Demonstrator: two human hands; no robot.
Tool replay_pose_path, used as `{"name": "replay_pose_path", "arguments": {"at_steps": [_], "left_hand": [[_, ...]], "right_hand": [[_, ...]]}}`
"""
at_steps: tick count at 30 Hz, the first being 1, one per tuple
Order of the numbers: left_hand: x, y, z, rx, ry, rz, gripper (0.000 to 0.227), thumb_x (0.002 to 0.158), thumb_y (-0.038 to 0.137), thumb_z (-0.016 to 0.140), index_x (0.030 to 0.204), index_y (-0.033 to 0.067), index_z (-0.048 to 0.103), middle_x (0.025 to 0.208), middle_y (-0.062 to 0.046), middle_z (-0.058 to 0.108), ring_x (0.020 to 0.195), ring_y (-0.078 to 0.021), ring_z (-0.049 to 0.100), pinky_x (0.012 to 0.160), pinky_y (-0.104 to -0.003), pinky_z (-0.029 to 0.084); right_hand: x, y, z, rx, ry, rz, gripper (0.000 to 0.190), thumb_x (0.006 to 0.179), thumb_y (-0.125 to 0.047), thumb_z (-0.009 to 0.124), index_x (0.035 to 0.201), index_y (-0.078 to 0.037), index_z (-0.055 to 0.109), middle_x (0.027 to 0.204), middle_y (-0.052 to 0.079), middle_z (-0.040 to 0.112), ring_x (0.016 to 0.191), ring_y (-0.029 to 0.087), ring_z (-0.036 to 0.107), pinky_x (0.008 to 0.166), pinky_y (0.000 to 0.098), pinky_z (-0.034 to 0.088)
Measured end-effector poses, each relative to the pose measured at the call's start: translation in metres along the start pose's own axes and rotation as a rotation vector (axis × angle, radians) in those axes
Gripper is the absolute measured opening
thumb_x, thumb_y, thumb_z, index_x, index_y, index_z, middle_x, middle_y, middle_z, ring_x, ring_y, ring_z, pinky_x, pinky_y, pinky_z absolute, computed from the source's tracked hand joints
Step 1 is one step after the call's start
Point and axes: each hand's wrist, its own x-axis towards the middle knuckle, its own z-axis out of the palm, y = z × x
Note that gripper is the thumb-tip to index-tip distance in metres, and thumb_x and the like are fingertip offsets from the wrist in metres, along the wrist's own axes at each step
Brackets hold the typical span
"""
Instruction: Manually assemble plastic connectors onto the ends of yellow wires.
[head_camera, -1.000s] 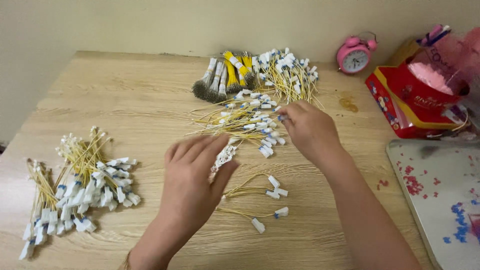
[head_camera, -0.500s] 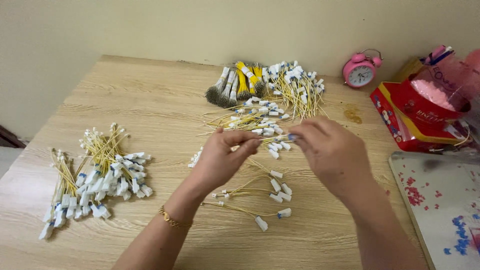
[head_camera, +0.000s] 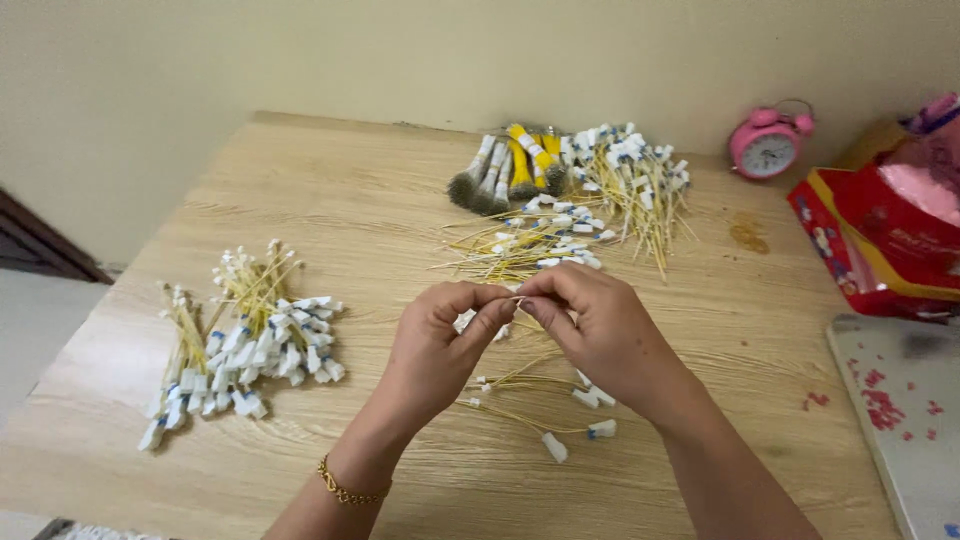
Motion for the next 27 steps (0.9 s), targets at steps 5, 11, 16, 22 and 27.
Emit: {"name": "replay_pose_path", "arguments": {"at_steps": [5,11,16,22,27], "left_hand": [[-0.007,-0.008,-0.002,-0.230,0.111,-0.120,0.010,0.091,0.014,0.077,0.100,0.0105,0.082,0.079,-0.003,0.077,0.083,-0.0087,0.067,0.085,-0.034,0.057],[-0.007,-0.016,-0.003,-0.335,0.111,-0.188,0.013,0.094,0.014,0.074,0.103,0.0058,0.080,0.084,-0.008,0.078,0.088,-0.0123,0.068,0.086,-0.034,0.057],[-0.006,-0.022,0.006,-0.537,0.155,-0.291,0.015,0.095,0.013,0.072,0.104,0.0020,0.077,0.085,-0.008,0.077,0.088,-0.0125,0.068,0.089,-0.033,0.057],[-0.008,-0.018,0.005,-0.511,0.175,-0.293,0.016,0.096,0.013,0.072,0.106,0.0018,0.077,0.086,-0.009,0.077,0.089,-0.0123,0.067,0.089,-0.033,0.057],[-0.006,-0.018,0.005,-0.445,0.175,-0.229,0.013,0.095,0.013,0.073,0.104,0.0040,0.077,0.085,-0.008,0.078,0.088,-0.0113,0.069,0.088,-0.033,0.058]], "right_hand": [[0.002,0.006,0.017,0.161,0.079,0.065,0.010,0.091,-0.012,0.071,0.097,-0.011,0.079,0.073,0.008,0.072,0.074,0.017,0.070,0.072,0.0341,0.056],[0.005,0.000,0.015,0.288,0.016,0.168,0.011,0.091,-0.009,0.070,0.097,-0.004,0.078,0.069,0.012,0.070,0.071,0.015,0.062,0.067,0.0347,0.055],[0.010,0.001,0.018,0.416,0.031,0.215,0.012,0.092,-0.009,0.070,0.100,-0.003,0.077,0.071,0.005,0.069,0.073,0.012,0.058,0.068,0.0292,0.054],[0.011,0.003,0.015,0.383,0.005,0.232,0.011,0.090,-0.007,0.070,0.096,-0.003,0.078,0.067,0.006,0.066,0.067,0.012,0.056,0.061,0.0284,0.051],[0.012,0.000,0.011,0.375,-0.016,0.212,0.010,0.089,-0.006,0.070,0.093,-0.003,0.079,0.066,0.006,0.069,0.065,0.011,0.057,0.060,0.0266,0.050]]}}
